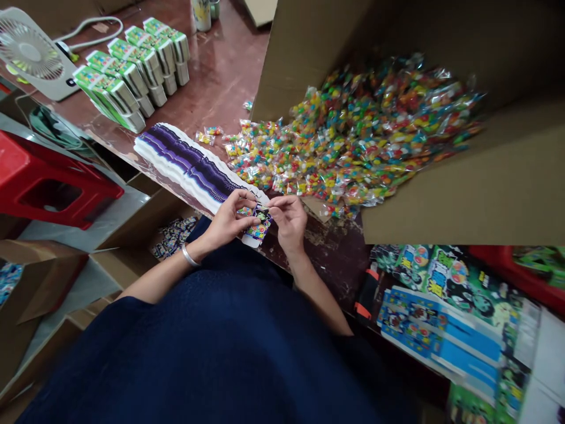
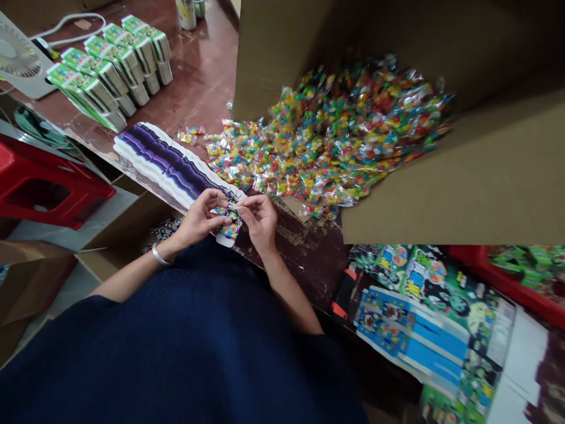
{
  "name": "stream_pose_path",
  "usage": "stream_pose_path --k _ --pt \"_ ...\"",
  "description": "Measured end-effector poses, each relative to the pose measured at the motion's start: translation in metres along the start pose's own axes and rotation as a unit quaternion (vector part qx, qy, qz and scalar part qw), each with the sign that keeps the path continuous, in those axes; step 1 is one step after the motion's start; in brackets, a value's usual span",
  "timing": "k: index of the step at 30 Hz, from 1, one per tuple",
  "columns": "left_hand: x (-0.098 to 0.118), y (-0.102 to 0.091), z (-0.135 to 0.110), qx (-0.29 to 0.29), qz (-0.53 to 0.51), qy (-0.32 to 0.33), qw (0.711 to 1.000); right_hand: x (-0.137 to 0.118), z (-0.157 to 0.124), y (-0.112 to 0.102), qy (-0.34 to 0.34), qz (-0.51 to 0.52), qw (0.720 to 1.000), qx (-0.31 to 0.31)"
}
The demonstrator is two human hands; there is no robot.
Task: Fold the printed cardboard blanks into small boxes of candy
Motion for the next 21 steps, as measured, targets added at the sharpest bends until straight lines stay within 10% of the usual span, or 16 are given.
stream_pose_path --k 12,21 --pt "0.004 0.005 -0.008 -0.006 0.069 -0.002 0.998 0.025 0.018 -0.003 0.14 -0.019 0.986 -0.091" --pt "0.001 0.004 -0.008 -0.004 0.061 -0.008 0.998 -0.012 -0.004 -0.018 -0.027 -0.128 0.991 -0.018"
Point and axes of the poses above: each hand's wrist, its own z-axis towards the middle knuckle, its own y-axis out of the palm, x = y × z, the point moved 7 cm from there along z, towards the middle knuckle, and after that the axes turned 15 degrees about -z, right-handed, at the moved point
